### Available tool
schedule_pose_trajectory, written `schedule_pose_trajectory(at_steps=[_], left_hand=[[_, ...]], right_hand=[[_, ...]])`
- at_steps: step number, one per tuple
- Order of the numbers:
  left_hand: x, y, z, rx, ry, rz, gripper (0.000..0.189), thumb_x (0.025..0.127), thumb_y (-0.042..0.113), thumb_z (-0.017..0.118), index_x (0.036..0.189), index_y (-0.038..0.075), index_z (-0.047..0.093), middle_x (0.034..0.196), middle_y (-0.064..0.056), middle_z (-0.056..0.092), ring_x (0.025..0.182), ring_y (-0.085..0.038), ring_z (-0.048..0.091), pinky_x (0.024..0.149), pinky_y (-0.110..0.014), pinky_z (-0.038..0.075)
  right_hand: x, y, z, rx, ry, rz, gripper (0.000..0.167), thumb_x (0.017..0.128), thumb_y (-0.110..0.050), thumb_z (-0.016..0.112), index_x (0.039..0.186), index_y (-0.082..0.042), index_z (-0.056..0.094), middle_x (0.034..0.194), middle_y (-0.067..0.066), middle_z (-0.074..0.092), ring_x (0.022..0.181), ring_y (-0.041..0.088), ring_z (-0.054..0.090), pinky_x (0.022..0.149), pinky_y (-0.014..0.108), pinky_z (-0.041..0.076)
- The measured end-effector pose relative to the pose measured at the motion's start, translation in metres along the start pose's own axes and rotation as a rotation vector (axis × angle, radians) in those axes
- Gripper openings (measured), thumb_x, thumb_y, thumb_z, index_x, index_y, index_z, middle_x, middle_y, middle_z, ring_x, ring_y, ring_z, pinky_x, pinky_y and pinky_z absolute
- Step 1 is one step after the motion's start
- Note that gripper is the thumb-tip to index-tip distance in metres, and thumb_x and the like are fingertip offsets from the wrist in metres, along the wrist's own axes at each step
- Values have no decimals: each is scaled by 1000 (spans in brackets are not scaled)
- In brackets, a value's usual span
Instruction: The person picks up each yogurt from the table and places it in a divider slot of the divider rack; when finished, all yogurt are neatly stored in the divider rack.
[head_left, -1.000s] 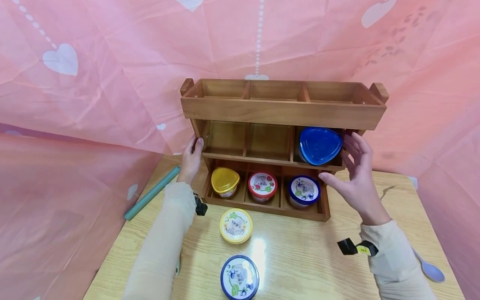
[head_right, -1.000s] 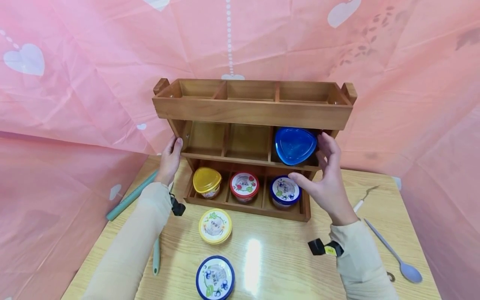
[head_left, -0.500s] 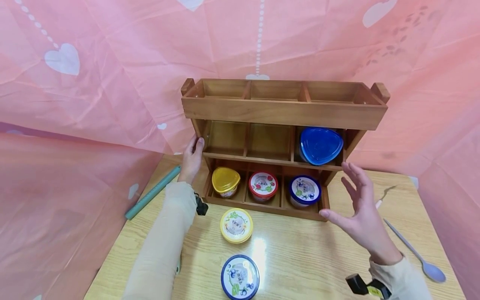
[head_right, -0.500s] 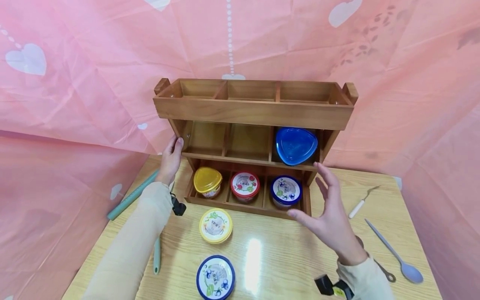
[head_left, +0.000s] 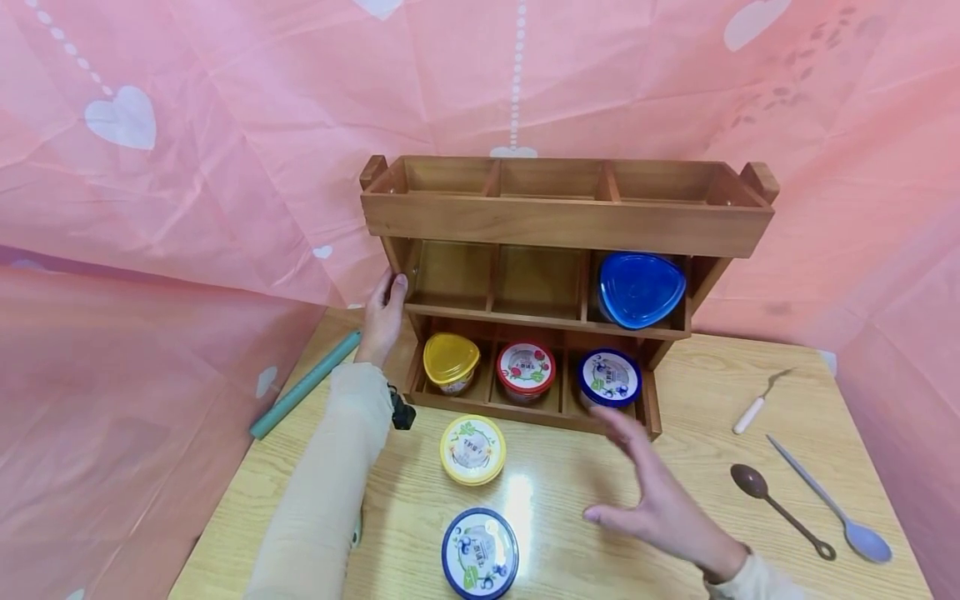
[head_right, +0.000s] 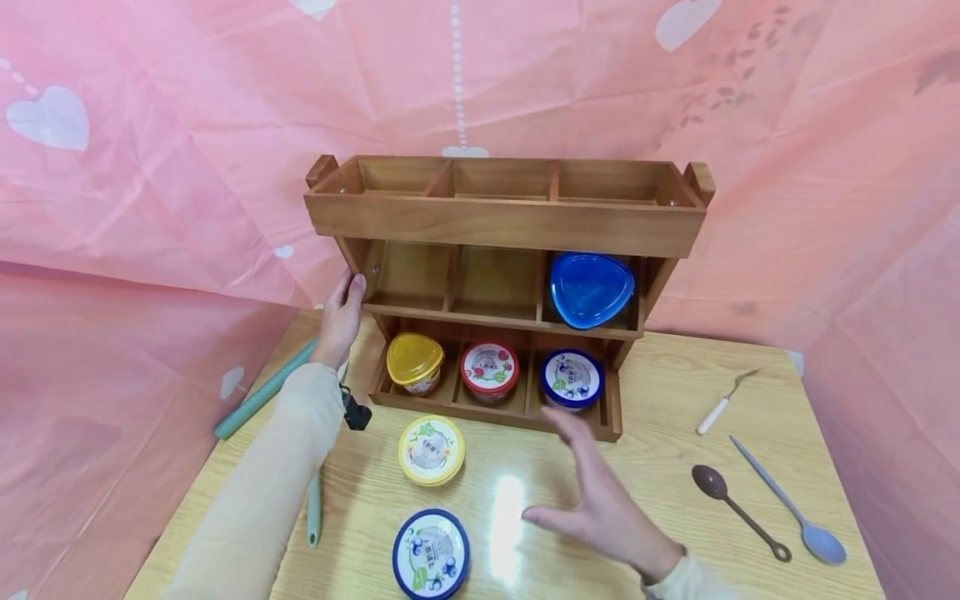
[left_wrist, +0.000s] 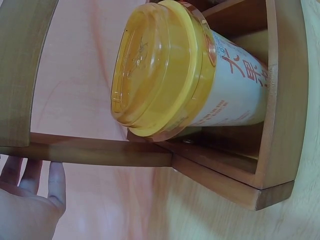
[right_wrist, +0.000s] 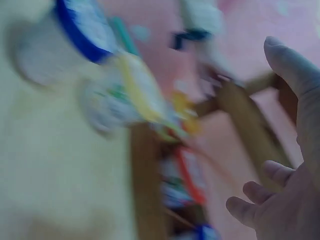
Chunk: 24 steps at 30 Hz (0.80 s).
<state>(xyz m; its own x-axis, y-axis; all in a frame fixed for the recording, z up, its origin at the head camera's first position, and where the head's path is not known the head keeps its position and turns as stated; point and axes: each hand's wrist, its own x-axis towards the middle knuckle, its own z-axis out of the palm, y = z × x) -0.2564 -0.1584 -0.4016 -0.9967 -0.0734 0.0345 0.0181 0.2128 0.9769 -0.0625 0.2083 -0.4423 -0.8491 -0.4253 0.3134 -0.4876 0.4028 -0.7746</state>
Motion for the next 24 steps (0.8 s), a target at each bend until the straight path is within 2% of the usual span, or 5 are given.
schedule_pose_trajectory(at_steps=[7,10,15,22,24], left_hand=[[-1,0,0,18,5,-6,56,106,33,42,157,14,26,163,-8,27,150,-24,24,122,-39,23],[-1,1,0,19,3,-18,56,106,34,41,157,15,25,163,-7,26,150,-24,23,123,-40,23],[2,-2,0,4,1,-22,57,107,34,41,158,15,24,164,-8,23,151,-26,21,123,-43,21],[20,-34,2,-30,36,36,57,105,41,44,156,22,30,162,-1,30,149,-17,26,122,-36,24],[22,-37,3,-23,44,53,58,104,43,44,156,22,31,161,-2,31,148,-18,27,122,-37,24]], right_hand=[[-10,2,45,-30,-212,84,110,71,-46,86,156,-19,22,156,0,32,140,18,37,112,26,35],[-10,1,56,-28,-268,102,111,70,-48,86,156,-21,23,155,-4,33,140,23,38,111,35,38],[-7,2,70,18,-361,76,114,69,-46,87,157,-22,19,155,-3,30,141,26,36,113,38,39],[-3,6,87,87,-470,39,114,72,-47,86,157,-18,15,155,9,30,142,27,35,115,37,36],[-1,6,91,86,-482,43,115,71,-49,85,157,-16,16,155,8,30,141,27,36,115,39,37]])
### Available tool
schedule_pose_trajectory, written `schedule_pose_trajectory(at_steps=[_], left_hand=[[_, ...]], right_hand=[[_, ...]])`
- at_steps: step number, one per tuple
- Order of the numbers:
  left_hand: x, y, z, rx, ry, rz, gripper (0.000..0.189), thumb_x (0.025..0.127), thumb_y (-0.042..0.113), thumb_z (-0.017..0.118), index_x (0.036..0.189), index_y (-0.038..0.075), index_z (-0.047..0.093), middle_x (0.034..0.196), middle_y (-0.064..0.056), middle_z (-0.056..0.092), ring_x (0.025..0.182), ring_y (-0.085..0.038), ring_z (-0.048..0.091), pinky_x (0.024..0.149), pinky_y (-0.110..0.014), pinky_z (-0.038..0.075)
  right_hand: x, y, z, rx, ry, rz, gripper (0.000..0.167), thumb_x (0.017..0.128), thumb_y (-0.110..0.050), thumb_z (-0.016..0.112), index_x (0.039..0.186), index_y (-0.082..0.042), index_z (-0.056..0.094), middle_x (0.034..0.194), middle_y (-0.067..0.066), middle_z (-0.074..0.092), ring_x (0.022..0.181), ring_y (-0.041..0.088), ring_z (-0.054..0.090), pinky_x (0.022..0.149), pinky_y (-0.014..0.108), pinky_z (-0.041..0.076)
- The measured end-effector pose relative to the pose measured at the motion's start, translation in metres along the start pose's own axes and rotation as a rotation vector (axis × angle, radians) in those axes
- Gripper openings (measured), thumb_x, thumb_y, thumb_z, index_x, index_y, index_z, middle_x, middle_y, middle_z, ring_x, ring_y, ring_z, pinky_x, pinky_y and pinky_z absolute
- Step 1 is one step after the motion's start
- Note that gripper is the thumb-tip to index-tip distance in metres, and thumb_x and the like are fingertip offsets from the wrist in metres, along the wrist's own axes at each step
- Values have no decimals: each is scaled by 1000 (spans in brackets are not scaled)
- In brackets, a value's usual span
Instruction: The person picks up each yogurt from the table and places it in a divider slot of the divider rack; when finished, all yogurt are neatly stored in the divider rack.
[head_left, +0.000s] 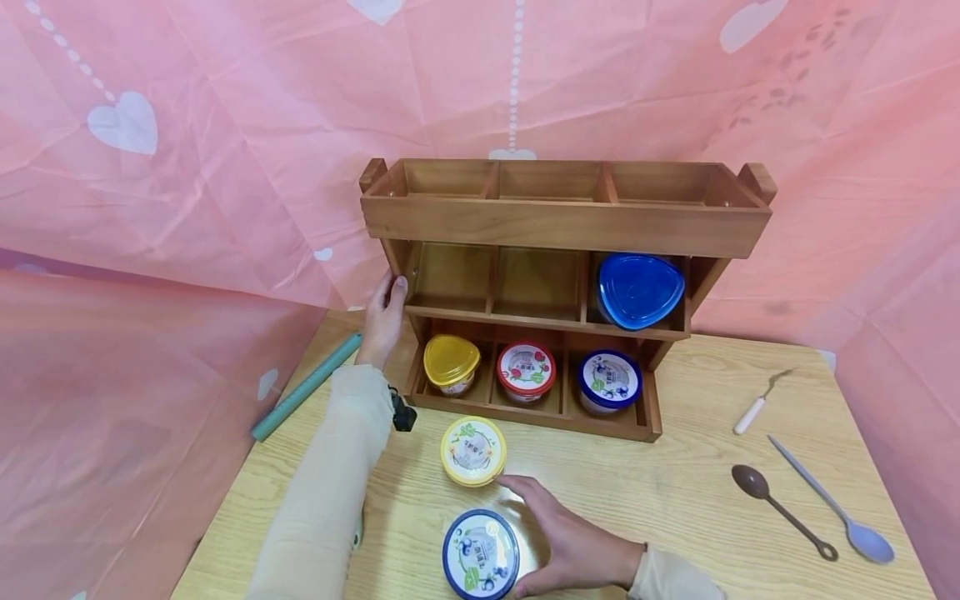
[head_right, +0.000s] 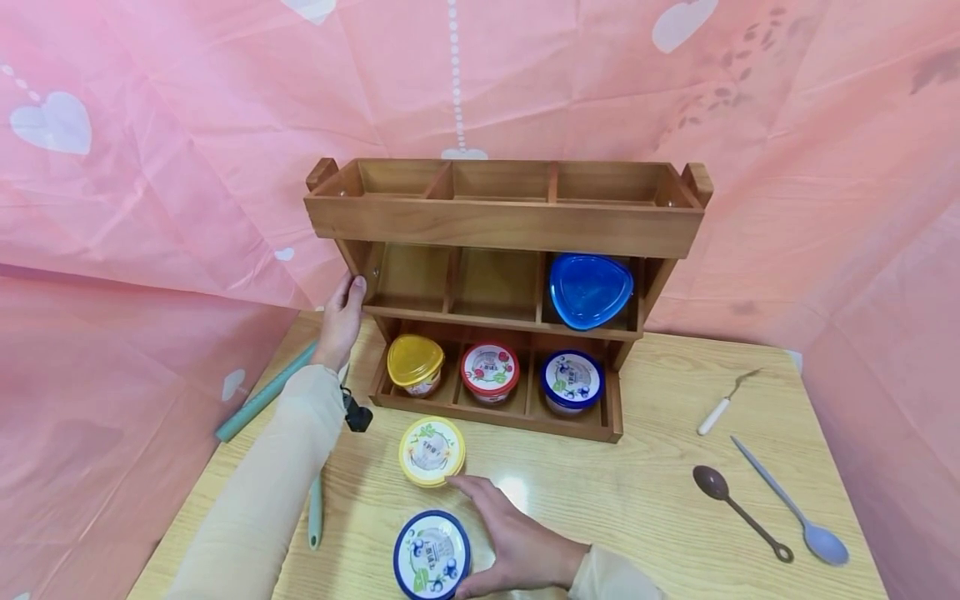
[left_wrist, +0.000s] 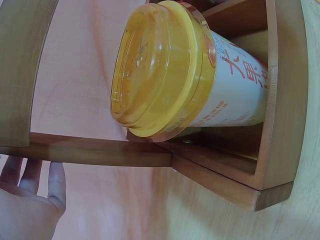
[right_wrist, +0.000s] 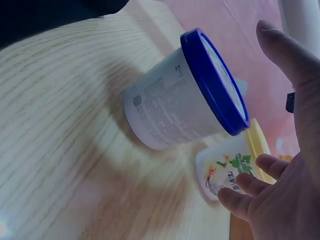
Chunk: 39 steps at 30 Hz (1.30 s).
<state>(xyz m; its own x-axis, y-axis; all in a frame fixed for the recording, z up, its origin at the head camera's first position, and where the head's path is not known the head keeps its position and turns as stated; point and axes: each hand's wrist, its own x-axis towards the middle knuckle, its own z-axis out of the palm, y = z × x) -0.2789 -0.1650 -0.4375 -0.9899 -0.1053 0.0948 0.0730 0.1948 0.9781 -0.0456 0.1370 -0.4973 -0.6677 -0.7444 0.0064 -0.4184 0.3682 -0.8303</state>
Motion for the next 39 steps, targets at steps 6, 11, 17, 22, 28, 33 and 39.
schedule_pose_trajectory(at_steps=[6,11,17,22,28,33,39], left_hand=[[0,-1,0,2,4,18,58,104,45,44,156,23,31,161,-2,31,148,-18,28,122,-38,25],[1,-1,-1,-3,-19,1,55,105,40,43,156,24,30,162,0,29,149,-18,26,122,-37,23],[-11,22,-1,-1,-35,-15,54,107,31,41,157,16,28,162,-6,28,149,-22,25,122,-39,23],[-3,5,-1,-1,-13,-5,57,105,42,43,156,22,29,162,-1,29,149,-17,25,122,-37,23],[0,1,-1,-14,-11,-16,56,104,43,43,156,24,31,161,1,30,148,-16,26,122,-35,23],[-9,19,-1,-6,-25,-24,54,106,33,42,156,17,29,162,-6,29,149,-22,26,122,-38,23],[-19,36,-1,18,-34,-20,54,107,29,42,156,12,28,161,-10,29,149,-25,27,122,-39,24]], right_hand=[[8,1,8,-16,-25,-28,114,72,-53,83,157,-17,15,155,4,29,140,28,37,114,42,38],[12,2,12,0,-58,-42,111,75,-51,82,157,-18,14,155,7,29,140,28,36,115,41,37],[14,1,15,56,-110,8,107,78,-50,80,157,-23,14,154,2,29,140,21,35,114,37,37],[15,3,19,97,-126,23,104,79,-49,79,157,-21,16,154,4,30,139,19,34,115,34,36],[14,8,29,69,-120,0,103,80,-53,77,157,-18,18,152,1,31,139,17,36,114,32,36],[14,11,33,43,-110,-27,101,80,-53,77,156,-17,20,150,-2,32,138,16,37,113,31,37],[13,12,36,25,-96,-43,100,81,-54,76,155,-15,21,148,-1,35,136,16,40,112,31,39]])
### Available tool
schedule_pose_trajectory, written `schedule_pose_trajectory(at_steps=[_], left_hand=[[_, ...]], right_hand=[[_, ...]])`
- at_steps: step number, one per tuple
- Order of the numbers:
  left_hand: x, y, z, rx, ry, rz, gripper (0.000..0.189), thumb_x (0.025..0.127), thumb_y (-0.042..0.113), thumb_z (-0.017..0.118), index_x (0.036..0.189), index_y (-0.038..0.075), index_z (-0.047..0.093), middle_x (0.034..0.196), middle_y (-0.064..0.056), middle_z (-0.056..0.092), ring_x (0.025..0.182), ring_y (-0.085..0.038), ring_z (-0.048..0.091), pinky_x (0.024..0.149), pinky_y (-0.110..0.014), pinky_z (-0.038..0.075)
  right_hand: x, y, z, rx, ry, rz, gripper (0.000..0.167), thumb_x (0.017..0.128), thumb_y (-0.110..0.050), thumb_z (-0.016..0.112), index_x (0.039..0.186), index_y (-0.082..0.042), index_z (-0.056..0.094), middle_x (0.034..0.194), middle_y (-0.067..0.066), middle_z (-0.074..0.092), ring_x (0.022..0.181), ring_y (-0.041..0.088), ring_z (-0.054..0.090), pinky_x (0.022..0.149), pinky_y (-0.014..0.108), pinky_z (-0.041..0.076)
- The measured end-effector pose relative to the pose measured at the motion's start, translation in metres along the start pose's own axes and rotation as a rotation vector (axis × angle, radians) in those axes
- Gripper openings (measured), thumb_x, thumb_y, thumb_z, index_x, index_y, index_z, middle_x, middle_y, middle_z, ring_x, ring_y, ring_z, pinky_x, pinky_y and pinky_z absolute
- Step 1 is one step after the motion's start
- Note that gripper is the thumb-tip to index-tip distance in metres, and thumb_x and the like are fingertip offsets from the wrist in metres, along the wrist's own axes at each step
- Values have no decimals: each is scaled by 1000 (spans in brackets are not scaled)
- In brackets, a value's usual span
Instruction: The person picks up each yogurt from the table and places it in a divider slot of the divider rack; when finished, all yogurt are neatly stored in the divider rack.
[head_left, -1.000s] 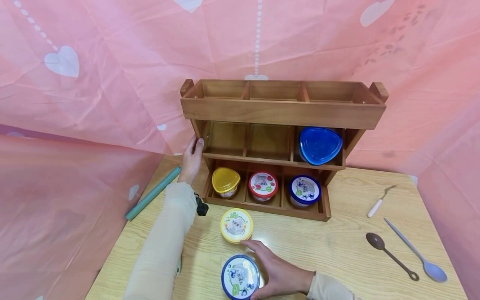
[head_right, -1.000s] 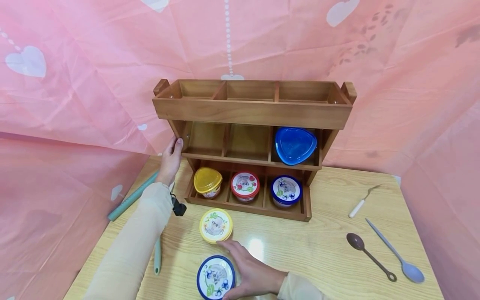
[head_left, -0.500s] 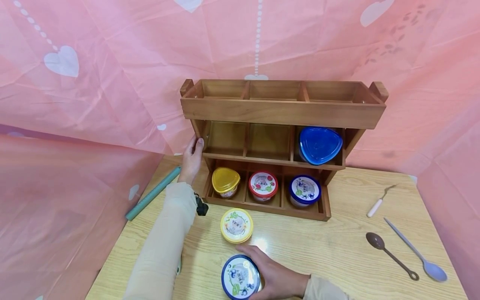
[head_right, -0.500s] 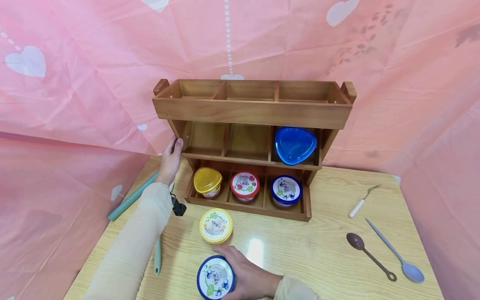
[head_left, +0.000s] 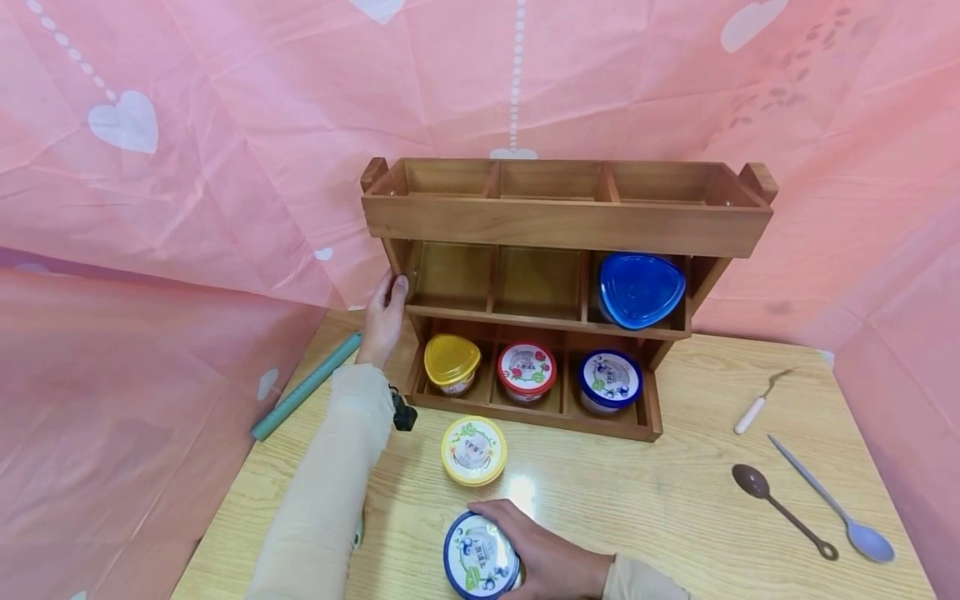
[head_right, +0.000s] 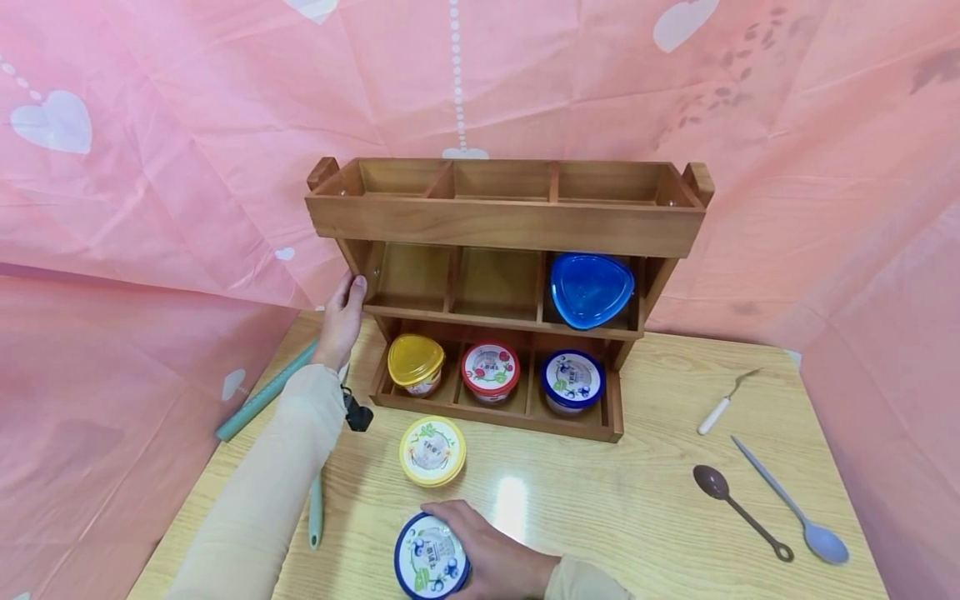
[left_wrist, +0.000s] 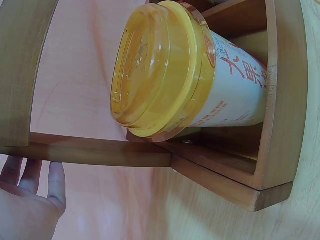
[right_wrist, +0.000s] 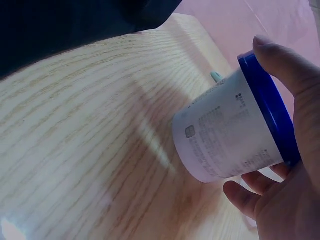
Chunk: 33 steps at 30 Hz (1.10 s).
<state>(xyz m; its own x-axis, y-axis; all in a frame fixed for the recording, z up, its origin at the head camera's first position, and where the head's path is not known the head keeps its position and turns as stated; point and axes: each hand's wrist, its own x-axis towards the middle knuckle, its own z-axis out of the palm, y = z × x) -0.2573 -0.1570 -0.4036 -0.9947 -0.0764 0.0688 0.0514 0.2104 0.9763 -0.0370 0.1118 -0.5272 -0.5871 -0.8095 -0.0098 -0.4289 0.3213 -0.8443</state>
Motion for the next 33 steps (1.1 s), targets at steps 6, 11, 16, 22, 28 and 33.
schedule_pose_trajectory(at_steps=[6,11,16,22,28,33], left_hand=[[0,1,0,-1,-8,-1,54,107,29,42,156,12,28,162,-10,28,149,-25,26,122,-40,24],[0,0,1,-13,-5,-21,55,107,30,42,157,12,26,162,-9,27,150,-24,24,123,-39,23],[0,0,0,-4,-4,-33,56,107,31,42,157,14,26,163,-8,26,150,-24,24,123,-39,23],[-1,0,0,-17,-9,-28,55,107,32,41,157,16,27,163,-7,27,149,-24,26,122,-39,24],[-1,1,0,-13,-8,-22,56,106,32,42,157,14,27,162,-8,27,149,-25,26,122,-39,24],[-2,1,0,-7,-2,-22,55,106,30,42,157,13,27,162,-9,28,149,-25,26,122,-39,24]], right_hand=[[-1,1,1,81,-45,75,98,82,-55,73,156,-21,19,147,-5,34,134,11,39,111,28,39],[-1,1,1,112,-56,92,97,83,-55,73,156,-22,18,147,-6,34,134,10,39,111,28,39],[-2,-1,2,138,-48,91,97,83,-52,75,156,-22,19,148,-5,34,134,11,39,111,28,38],[-8,-7,-2,223,-50,99,99,81,-46,79,156,-25,18,149,-4,33,136,11,38,110,24,37],[-17,-19,-10,278,-25,144,99,81,-41,80,155,-34,15,149,-5,32,135,12,39,109,25,38],[-22,-31,-22,288,24,202,96,83,-41,79,155,-37,16,149,-4,34,135,15,41,107,26,39]])
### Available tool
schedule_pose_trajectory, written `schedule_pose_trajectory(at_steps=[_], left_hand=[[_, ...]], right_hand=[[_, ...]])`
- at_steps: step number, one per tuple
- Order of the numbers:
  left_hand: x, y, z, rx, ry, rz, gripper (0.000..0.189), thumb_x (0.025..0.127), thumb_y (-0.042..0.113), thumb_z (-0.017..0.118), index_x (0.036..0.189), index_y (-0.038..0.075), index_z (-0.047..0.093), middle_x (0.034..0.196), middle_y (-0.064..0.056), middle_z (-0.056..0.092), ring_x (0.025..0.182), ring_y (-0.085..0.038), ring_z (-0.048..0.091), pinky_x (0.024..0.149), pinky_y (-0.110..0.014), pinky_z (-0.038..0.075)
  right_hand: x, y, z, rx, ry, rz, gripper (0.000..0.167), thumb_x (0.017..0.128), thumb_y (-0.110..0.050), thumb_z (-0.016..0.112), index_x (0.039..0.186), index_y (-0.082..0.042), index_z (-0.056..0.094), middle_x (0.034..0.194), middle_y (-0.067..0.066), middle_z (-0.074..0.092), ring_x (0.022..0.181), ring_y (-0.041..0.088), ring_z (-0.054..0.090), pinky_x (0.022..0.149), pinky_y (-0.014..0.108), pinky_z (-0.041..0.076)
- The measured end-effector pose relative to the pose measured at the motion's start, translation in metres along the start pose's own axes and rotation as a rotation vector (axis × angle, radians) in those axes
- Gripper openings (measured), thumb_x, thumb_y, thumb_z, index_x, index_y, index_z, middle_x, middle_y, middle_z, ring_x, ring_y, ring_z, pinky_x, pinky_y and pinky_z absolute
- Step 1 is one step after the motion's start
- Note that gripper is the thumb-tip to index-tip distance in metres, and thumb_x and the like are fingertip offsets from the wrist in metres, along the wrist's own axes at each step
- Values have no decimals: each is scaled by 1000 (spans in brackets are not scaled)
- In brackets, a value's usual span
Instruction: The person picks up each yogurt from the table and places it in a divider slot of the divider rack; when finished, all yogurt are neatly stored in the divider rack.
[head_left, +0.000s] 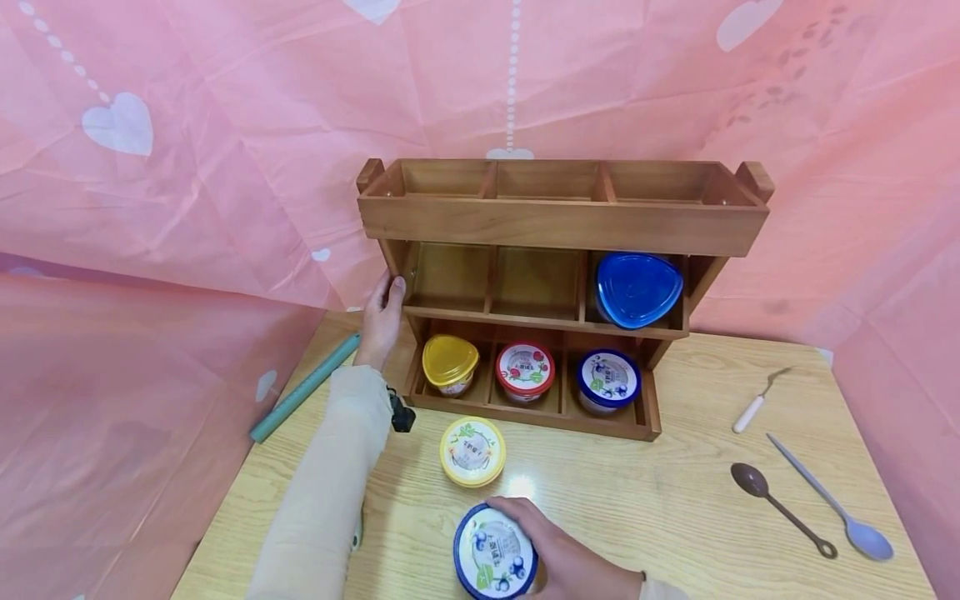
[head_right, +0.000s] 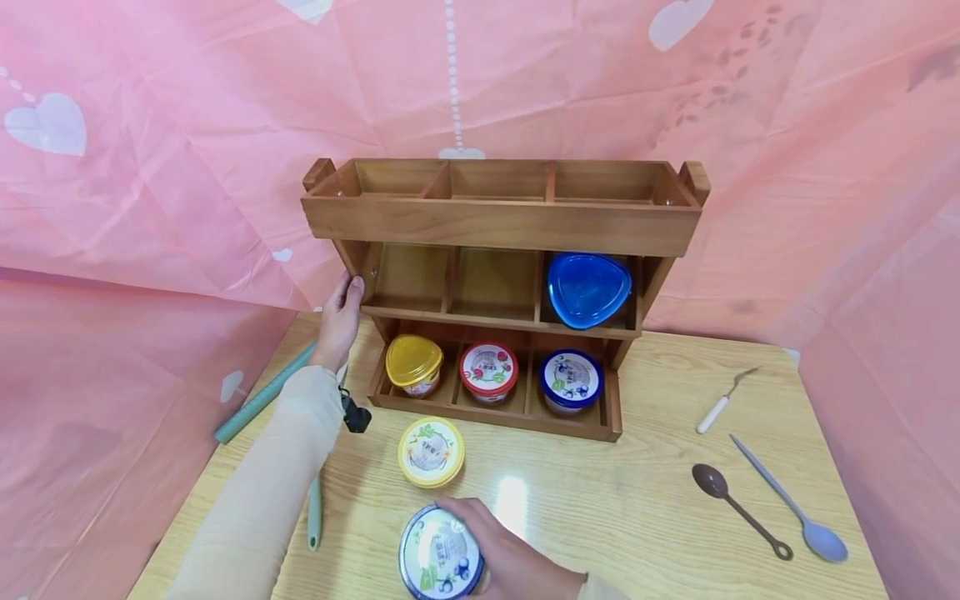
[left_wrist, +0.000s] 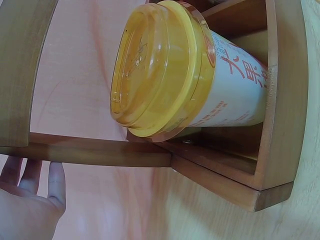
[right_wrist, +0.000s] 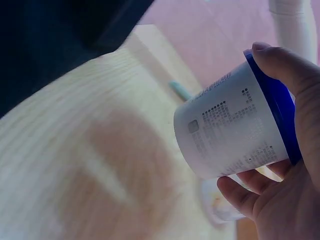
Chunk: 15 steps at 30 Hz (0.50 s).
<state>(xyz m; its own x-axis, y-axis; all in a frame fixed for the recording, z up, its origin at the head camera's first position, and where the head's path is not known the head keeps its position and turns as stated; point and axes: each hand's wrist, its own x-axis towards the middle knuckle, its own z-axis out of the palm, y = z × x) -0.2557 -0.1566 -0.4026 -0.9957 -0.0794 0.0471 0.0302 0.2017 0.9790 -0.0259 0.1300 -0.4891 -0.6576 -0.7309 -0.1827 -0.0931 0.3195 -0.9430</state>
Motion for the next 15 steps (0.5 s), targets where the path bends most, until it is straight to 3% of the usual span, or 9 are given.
schedule_pose_trajectory(at_steps=[3,9,11,15], left_hand=[[1,-1,0,-2,0,5,55,106,30,42,156,12,28,162,-9,28,149,-24,26,122,-39,24],[8,-12,0,-25,10,11,56,106,33,43,157,14,28,162,-8,28,149,-23,26,122,-38,23],[14,-22,0,-24,16,12,57,106,37,43,157,18,28,162,-5,28,149,-21,25,123,-38,22],[22,-38,0,-7,25,24,60,104,45,43,157,23,28,162,-1,28,149,-19,26,122,-37,23]], right_hand=[[-2,-11,-8,-63,87,-24,99,80,-42,81,155,-36,17,150,-6,35,136,17,42,108,32,41],[1,-29,-36,-287,373,-250,111,70,-39,88,157,-19,22,153,0,37,136,23,44,107,50,43],[4,-34,-48,-286,423,-278,111,70,-35,89,157,-18,21,154,2,36,137,22,42,108,47,42],[9,-46,-69,-222,486,-250,111,72,-25,89,157,-24,18,156,2,32,137,22,40,111,29,37]])
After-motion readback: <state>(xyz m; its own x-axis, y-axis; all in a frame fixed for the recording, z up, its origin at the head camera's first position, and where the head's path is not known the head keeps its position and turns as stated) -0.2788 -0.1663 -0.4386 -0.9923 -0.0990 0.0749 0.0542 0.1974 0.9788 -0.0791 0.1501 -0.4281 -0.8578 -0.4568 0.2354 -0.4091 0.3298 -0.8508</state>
